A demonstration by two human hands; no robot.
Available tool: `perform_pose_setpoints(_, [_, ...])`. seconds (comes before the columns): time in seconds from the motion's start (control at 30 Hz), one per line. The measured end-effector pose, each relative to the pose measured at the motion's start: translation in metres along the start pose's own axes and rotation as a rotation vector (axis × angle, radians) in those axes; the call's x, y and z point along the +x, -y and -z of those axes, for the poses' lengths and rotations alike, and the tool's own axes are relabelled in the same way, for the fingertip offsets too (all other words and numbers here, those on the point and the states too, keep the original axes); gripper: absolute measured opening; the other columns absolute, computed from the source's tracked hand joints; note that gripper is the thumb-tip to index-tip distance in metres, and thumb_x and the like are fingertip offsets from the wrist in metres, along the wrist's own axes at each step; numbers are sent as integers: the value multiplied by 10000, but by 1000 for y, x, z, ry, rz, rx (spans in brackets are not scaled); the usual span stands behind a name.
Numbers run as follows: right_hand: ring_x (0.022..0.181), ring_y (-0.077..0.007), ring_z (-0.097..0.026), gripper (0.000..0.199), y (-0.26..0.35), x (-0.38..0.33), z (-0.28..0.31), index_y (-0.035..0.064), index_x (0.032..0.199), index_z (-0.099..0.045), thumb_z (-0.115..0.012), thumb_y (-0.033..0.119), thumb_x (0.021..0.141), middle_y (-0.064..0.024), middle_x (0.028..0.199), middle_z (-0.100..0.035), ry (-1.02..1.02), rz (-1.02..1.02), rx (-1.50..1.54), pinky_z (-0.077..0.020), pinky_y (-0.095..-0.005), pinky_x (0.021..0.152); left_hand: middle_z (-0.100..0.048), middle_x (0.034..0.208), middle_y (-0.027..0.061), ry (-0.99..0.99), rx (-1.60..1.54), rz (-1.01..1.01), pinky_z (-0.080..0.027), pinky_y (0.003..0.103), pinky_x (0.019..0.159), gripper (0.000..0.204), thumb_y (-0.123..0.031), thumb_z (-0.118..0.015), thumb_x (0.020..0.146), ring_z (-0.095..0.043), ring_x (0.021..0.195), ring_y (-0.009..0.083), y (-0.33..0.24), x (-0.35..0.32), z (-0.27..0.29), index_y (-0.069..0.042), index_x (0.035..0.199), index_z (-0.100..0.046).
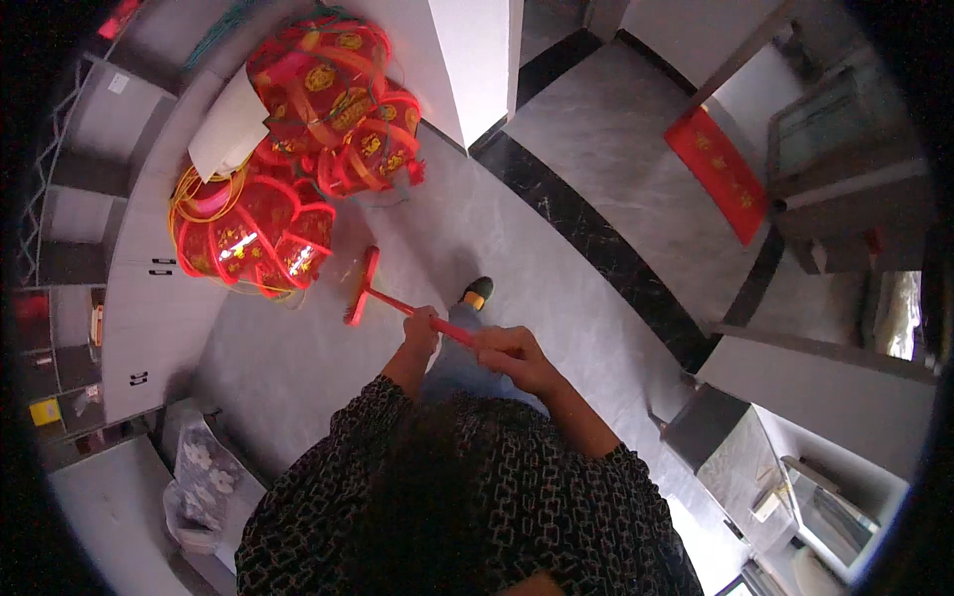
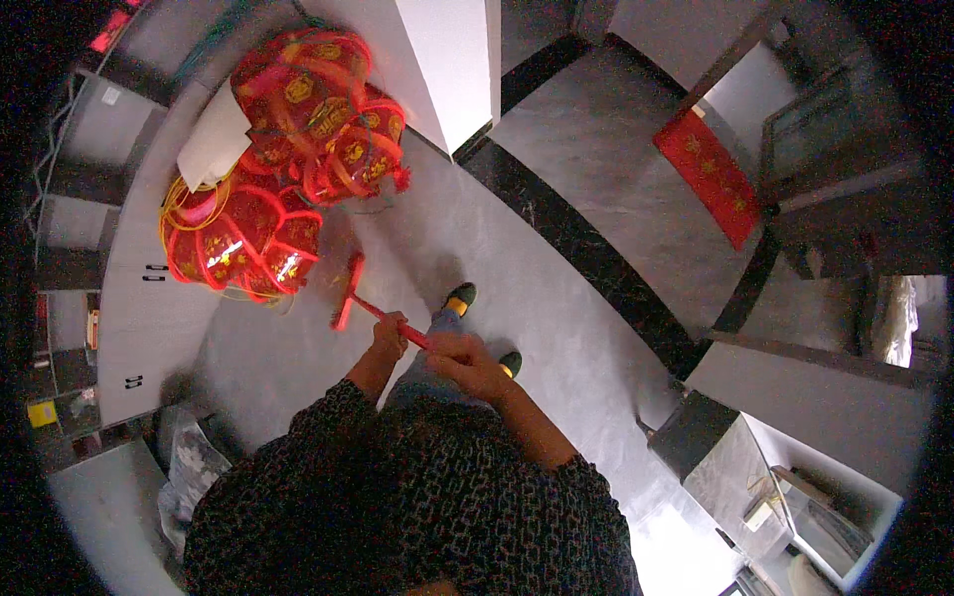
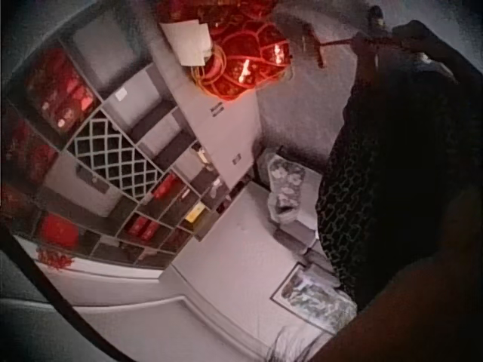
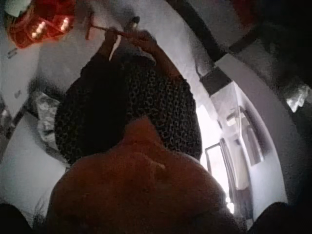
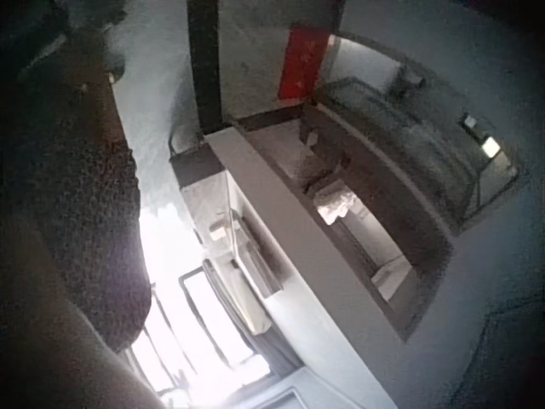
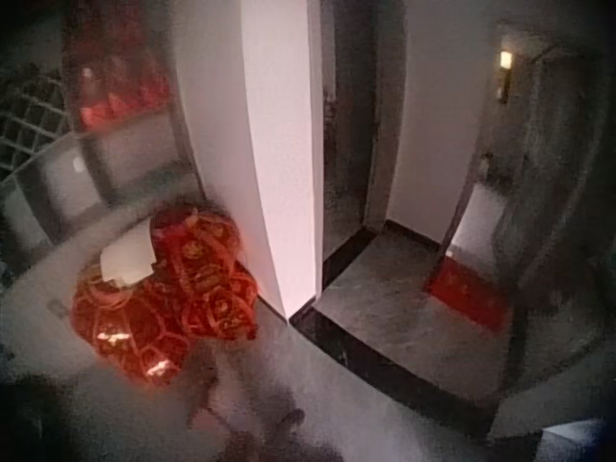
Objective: The person sweeps the living room floor using a red broom, moving around furniture and along walls. They briefly touch their face and adjust a chair to sweep underneath it.
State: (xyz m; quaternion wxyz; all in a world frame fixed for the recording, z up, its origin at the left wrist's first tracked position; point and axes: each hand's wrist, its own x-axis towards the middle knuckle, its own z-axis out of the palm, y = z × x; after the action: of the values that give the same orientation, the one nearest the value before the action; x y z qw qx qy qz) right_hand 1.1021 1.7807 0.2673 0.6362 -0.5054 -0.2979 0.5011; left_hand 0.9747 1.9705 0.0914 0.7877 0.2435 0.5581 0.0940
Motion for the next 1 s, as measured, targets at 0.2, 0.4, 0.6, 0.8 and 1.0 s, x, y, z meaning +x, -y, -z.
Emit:
perform_pose_setpoints(0.2, [663,-108,-449,185,0,55,34,-39,812,-587,-555,142,832,-37,745,-526,-263,11,74,-365,-270,582,-477,559,32,308,91,94,-379,337,405,174,-155,-602,711,-482,460,182,-32,86,-36,-80,597,-494])
perform_pose_setpoints(0.4, [505,-135,-453,231,101,51,55,-32,580,-523,-568,105,760,-75,566,-521,-676,32,-193,-352,-272,487,-378,433,-10,472,549,414,-245,277,335,235,-209,-580,649,-358,362,122,-2,98,-148,-120,480,-443])
perform_pose_setpoints(0.6, [467,-220,-501,159,190,75,42,-9,498,-482,-521,70,630,-97,499,-494,-689,247,-410,-463,-385,578,-327,430,-3,477,455,487,-178,269,313,253,-164,-560,674,-266,321,98,-63,4,-248,-112,504,-379])
perform_pose_setpoints(0.8, [481,-245,-533,158,189,107,60,11,516,-483,-544,46,658,-112,544,-529,-569,338,-378,-482,-378,578,-389,543,-15,374,349,351,-243,258,346,211,-174,-635,651,-349,405,104,-106,28,-230,-123,588,-441])
perform_pose_setpoints(1.0, [612,-243,-477,196,81,137,94,-32,589,-461,-553,37,748,-99,588,-486,-541,359,-106,-416,-407,683,-303,542,-29,374,388,13,-263,300,399,282,-101,-547,657,-312,452,117,-111,144,-219,-159,529,-303])
